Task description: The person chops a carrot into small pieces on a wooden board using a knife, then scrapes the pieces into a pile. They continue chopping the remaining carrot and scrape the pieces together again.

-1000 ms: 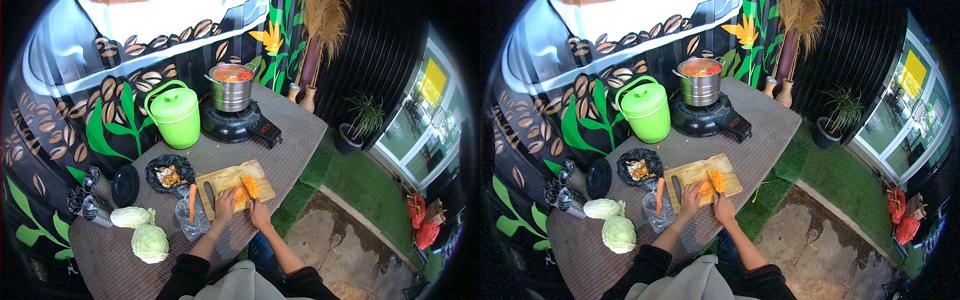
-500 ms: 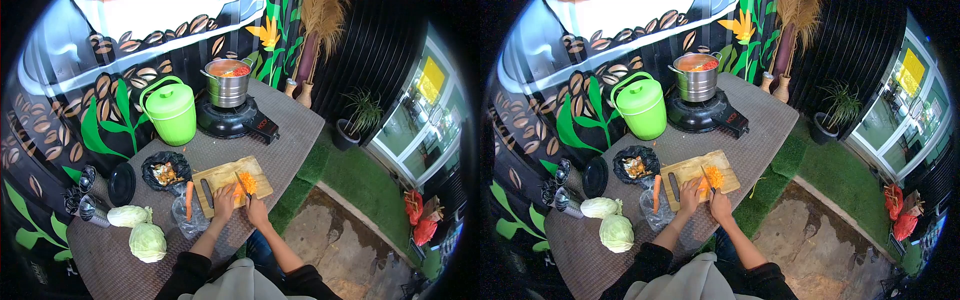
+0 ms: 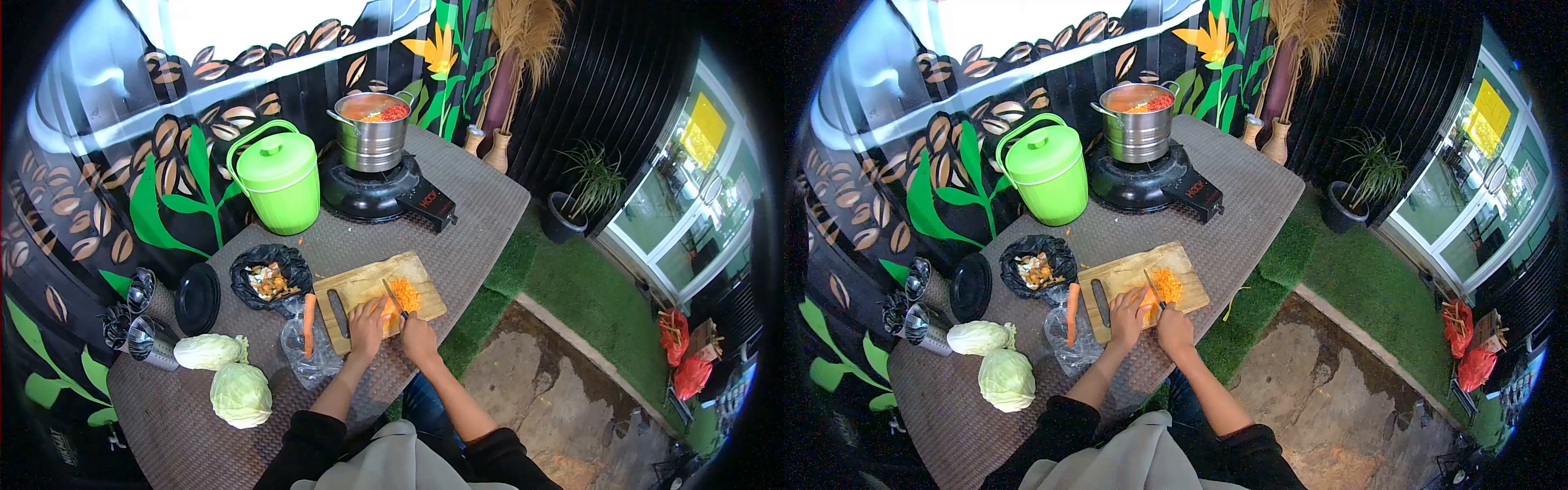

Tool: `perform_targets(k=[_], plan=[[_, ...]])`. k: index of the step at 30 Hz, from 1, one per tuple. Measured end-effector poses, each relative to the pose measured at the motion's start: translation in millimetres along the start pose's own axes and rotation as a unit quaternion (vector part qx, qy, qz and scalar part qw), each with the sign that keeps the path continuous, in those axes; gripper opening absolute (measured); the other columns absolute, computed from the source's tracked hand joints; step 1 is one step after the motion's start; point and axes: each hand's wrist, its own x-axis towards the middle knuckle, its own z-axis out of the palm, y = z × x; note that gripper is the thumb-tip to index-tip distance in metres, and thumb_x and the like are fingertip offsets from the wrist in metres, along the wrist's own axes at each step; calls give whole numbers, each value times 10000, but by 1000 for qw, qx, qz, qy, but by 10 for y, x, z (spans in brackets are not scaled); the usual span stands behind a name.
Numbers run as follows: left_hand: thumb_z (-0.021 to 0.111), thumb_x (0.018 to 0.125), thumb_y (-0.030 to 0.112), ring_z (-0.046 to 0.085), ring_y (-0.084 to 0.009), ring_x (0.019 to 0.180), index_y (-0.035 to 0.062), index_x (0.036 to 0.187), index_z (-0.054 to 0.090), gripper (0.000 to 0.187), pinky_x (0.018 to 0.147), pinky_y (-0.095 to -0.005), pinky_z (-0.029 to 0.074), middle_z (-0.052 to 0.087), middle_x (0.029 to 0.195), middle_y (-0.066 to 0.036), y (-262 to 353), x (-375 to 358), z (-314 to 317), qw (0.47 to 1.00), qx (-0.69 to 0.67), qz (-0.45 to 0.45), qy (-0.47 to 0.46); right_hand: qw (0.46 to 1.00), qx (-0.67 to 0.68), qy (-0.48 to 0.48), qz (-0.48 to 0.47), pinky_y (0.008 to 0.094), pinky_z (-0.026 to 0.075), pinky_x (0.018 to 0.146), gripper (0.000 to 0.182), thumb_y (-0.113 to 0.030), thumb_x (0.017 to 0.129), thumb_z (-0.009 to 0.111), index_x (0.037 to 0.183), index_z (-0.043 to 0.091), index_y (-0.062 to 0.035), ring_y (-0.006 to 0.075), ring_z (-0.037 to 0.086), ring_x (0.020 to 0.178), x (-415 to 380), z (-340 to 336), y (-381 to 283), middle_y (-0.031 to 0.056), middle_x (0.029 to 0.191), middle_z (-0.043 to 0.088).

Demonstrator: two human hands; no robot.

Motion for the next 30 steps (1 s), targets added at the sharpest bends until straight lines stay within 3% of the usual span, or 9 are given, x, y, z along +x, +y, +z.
perform_targets(k=[6, 9, 15, 25, 28, 30], plan=[[631, 823, 163, 508, -259, 1059, 139, 1287, 556, 471, 949, -389, 356, 582, 1180, -61, 26, 0, -25, 1000, -21, -1, 1, 996, -73, -57, -3, 448, 539, 751, 284, -183, 901, 494, 988, 592, 69, 385, 667, 876, 159, -143, -106, 260, 936, 659], [636, 812, 136, 508, -260, 1063, 134, 1290, 551, 486, 947, -390, 355, 579, 1184, -64, 3, 2, 3, 1000, -18, 2, 3, 981, -142, -125, -46, 428, 542, 768, 256, -123, 863, 530, 1011, 619, 66, 373, 665, 912, 288, -296, -164, 234, 983, 663], [638, 800, 98, 501, -269, 1071, 134, 1301, 541, 512, 947, -390, 354, 567, 1204, -70, 6, 1, -17, 1000, -12, -4, -13, 966, -159, -203, -34, 415, 541, 783, 252, -101, 846, 555, 1042, 632, 37, 362, 661, 939, 490, -355, -264, 190, 1024, 669], [641, 814, 147, 516, -228, 1049, 139, 1279, 561, 472, 924, -368, 370, 574, 1201, -35, -2, 32, 19, 1000, 20, -8, -7, 990, -45, -132, 8, 456, 528, 784, 273, -103, 870, 510, 1063, 533, 88, 395, 645, 946, 418, 31, -49, 295, 1011, 629], [640, 816, 150, 512, -229, 1047, 140, 1283, 558, 474, 928, -372, 370, 571, 1206, -32, -19, 8, 24, 1000, 20, 9, 6, 993, -32, -115, -8, 481, 514, 779, 288, -158, 911, 476, 1064, 508, 84, 440, 632, 914, 415, 313, 103, 304, 979, 628], [637, 821, 153, 506, -231, 1057, 137, 1298, 542, 487, 935, -383, 369, 564, 1214, -39, -30, 34, 26, 1000, 18, -14, 9, 994, 66, -84, -29, 501, 497, 773, 340, -218, 942, 450, 1078, 481, 93, 477, 613, 879, 360, 391, 152, 321, 921, 622]])
